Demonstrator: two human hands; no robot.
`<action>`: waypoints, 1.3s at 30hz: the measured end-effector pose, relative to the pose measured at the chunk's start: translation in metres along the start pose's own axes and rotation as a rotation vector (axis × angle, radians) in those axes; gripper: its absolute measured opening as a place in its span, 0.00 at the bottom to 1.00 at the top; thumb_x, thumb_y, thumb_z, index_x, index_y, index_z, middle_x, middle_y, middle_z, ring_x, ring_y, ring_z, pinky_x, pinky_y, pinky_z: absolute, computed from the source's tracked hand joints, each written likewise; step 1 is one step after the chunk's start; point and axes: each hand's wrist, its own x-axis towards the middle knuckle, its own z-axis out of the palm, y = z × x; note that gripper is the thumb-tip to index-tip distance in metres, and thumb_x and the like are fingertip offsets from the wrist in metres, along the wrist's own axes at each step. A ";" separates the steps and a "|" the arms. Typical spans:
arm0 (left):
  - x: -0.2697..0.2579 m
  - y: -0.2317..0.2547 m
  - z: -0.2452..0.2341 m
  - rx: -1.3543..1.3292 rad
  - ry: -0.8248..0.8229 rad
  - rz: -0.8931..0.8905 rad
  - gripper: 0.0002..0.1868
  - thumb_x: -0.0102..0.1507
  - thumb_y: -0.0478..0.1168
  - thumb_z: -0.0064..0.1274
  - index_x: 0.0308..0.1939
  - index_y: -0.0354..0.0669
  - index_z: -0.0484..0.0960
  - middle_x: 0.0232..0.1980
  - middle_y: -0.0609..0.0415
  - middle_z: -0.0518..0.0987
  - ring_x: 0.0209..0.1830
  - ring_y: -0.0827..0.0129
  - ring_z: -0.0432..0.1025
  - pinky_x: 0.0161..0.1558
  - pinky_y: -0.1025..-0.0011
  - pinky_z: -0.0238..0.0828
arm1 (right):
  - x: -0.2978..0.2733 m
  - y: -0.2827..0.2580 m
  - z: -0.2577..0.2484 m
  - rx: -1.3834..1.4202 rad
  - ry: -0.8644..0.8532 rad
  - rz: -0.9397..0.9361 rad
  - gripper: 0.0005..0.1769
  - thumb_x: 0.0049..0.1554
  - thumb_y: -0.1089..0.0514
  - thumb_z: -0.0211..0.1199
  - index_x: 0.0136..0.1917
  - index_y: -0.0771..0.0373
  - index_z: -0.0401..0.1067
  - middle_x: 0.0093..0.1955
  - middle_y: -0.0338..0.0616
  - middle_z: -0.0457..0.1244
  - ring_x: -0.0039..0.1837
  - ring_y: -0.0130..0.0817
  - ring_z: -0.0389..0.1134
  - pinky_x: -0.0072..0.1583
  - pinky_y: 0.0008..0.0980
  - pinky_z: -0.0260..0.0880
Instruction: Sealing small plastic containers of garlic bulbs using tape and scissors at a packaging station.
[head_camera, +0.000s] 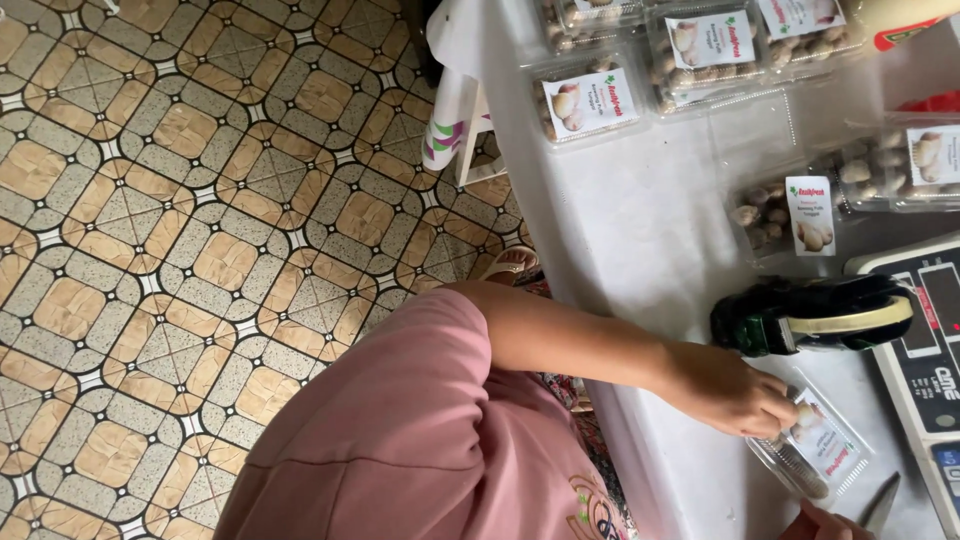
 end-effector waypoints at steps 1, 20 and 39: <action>0.000 0.000 -0.002 -0.001 0.004 0.008 0.09 0.65 0.33 0.48 0.29 0.44 0.73 0.41 0.57 0.69 0.36 0.65 0.65 0.22 0.66 0.73 | 0.002 0.000 0.001 -0.001 -0.002 0.003 0.06 0.69 0.73 0.72 0.51 0.66 0.82 0.45 0.57 0.65 0.50 0.61 0.67 0.53 0.55 0.68; 0.011 0.010 -0.040 -0.170 -0.143 -0.052 0.30 0.60 0.42 0.76 0.60 0.40 0.77 0.67 0.41 0.68 0.68 0.43 0.65 0.68 0.49 0.73 | 0.061 -0.076 -0.059 0.261 -0.126 0.556 0.12 0.64 0.76 0.64 0.59 0.74 0.68 0.55 0.60 0.60 0.43 0.48 0.60 0.50 0.44 0.64; -0.006 0.000 -0.105 -0.104 0.178 -0.646 0.31 0.73 0.56 0.51 0.69 0.36 0.66 0.64 0.45 0.76 0.65 0.54 0.73 0.69 0.61 0.74 | 0.165 -0.134 -0.064 0.781 -0.112 0.836 0.16 0.65 0.62 0.62 0.64 0.69 0.70 0.53 0.46 0.57 0.52 0.33 0.59 0.52 0.29 0.63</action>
